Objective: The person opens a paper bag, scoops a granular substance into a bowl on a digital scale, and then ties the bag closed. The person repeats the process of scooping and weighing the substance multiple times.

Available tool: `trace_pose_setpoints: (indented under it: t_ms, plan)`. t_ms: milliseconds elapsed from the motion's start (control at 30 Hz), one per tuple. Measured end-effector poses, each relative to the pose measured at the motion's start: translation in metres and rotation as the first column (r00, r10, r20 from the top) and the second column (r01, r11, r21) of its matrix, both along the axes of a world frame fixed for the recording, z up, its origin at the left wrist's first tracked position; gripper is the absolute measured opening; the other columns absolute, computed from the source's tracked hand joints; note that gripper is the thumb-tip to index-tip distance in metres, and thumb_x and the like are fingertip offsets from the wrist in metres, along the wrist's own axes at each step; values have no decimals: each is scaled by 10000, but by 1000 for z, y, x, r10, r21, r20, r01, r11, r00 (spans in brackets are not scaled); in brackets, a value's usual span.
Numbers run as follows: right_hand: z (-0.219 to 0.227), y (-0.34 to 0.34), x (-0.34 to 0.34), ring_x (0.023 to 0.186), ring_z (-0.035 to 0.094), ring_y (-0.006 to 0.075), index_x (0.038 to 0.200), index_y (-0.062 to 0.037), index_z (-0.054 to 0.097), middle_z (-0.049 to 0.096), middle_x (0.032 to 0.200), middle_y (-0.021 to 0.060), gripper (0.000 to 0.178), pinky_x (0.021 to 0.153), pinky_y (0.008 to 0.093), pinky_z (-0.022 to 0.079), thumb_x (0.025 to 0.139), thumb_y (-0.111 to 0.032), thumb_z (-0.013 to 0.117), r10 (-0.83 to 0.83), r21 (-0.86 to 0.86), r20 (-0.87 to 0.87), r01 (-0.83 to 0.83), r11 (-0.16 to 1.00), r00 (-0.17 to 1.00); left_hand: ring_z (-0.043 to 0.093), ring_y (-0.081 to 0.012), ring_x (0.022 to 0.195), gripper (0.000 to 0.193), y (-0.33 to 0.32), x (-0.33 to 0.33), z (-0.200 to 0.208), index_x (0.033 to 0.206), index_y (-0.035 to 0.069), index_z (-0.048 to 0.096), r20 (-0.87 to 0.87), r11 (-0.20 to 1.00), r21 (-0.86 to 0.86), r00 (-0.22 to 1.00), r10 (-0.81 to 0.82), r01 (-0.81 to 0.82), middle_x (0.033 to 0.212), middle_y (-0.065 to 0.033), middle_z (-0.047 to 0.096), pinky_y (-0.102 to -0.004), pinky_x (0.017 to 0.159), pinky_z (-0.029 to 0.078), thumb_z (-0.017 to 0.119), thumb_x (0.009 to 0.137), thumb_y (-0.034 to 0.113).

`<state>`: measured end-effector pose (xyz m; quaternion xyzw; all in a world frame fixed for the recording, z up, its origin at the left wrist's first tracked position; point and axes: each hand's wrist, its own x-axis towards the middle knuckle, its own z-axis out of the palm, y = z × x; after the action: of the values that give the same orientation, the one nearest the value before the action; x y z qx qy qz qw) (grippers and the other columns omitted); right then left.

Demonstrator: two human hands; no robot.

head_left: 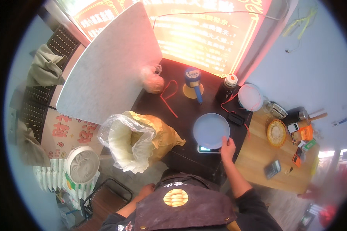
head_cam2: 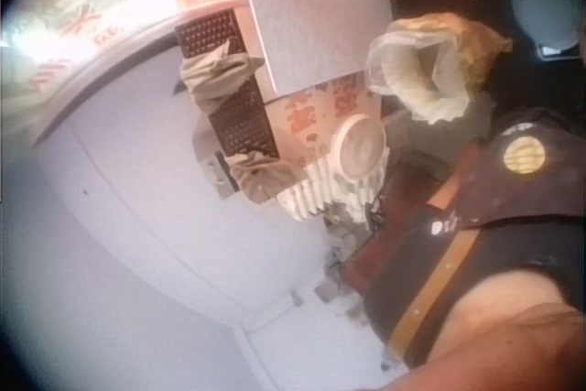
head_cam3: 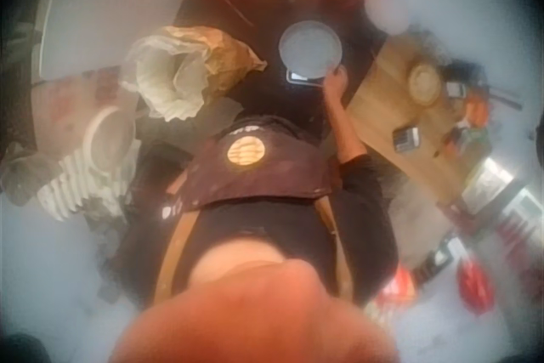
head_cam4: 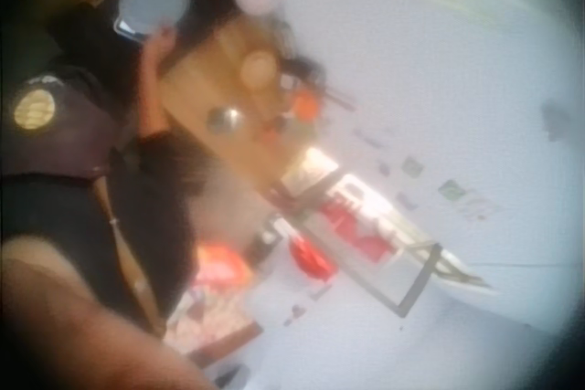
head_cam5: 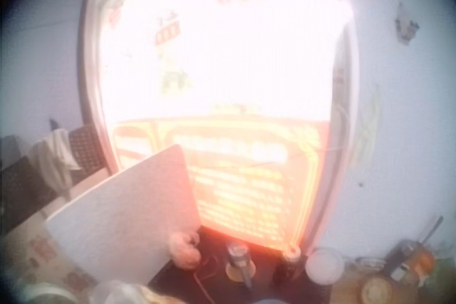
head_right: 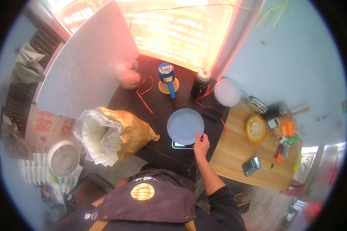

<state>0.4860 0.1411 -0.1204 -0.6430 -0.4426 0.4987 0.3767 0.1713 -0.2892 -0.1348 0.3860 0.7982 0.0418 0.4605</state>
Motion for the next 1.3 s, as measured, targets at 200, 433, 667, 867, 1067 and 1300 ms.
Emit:
trace_pose_setpoints:
  t_ms: [200,433,667,867,1067,1300]
  plan:
    - [-3,0,23,685,615,120,1283,-1,670,686,896,62,349,635,274,515,1124,-310,634,-206,36,13,205,978,979,715,-468,1096,292,-4,14,4,1175,70,743,-38,998,11,997,69,-69,1143,-240,768,-566,914,558,583,1014,253]
    - [-27,-28,45,763,670,159,1232,-21,702,713,938,77,258,707,327,552,1059,-208,662,-96,-45,120,102,994,988,713,-474,1091,292,-9,15,-5,1181,67,746,-65,986,156,995,75,-64,1134,-255,765,-561,926,558,606,990,238]
    - [-34,-44,37,958,744,269,1154,-32,753,776,1009,110,310,898,402,572,960,-273,774,33,-55,329,-16,998,944,712,-476,1096,303,-12,13,-7,1198,74,748,-59,996,78,997,48,-44,1140,-264,762,-560,930,560,621,976,237]
    - [-14,-37,27,943,780,273,1069,-57,806,819,986,117,337,867,406,592,926,-362,793,75,-116,458,-24,993,886,710,-482,1094,306,-12,14,1,1207,76,746,-88,999,45,996,23,-19,1131,-267,763,-566,924,557,612,984,239]
    - [9,-30,21,1009,786,309,1070,-80,813,832,1035,112,433,895,431,591,878,-467,823,141,-225,531,-22,974,836,716,-481,1080,308,-15,26,9,1218,83,744,-178,991,126,982,62,-40,1123,-255,769,-571,909,559,611,987,237]
    - [13,-27,21,1002,787,314,1060,-86,813,833,1016,106,429,898,438,591,873,-472,826,175,-260,532,-36,965,829,720,-472,1092,306,-21,29,6,1211,91,754,-132,990,120,987,94,-78,1140,-239,775,-562,911,566,621,984,248]
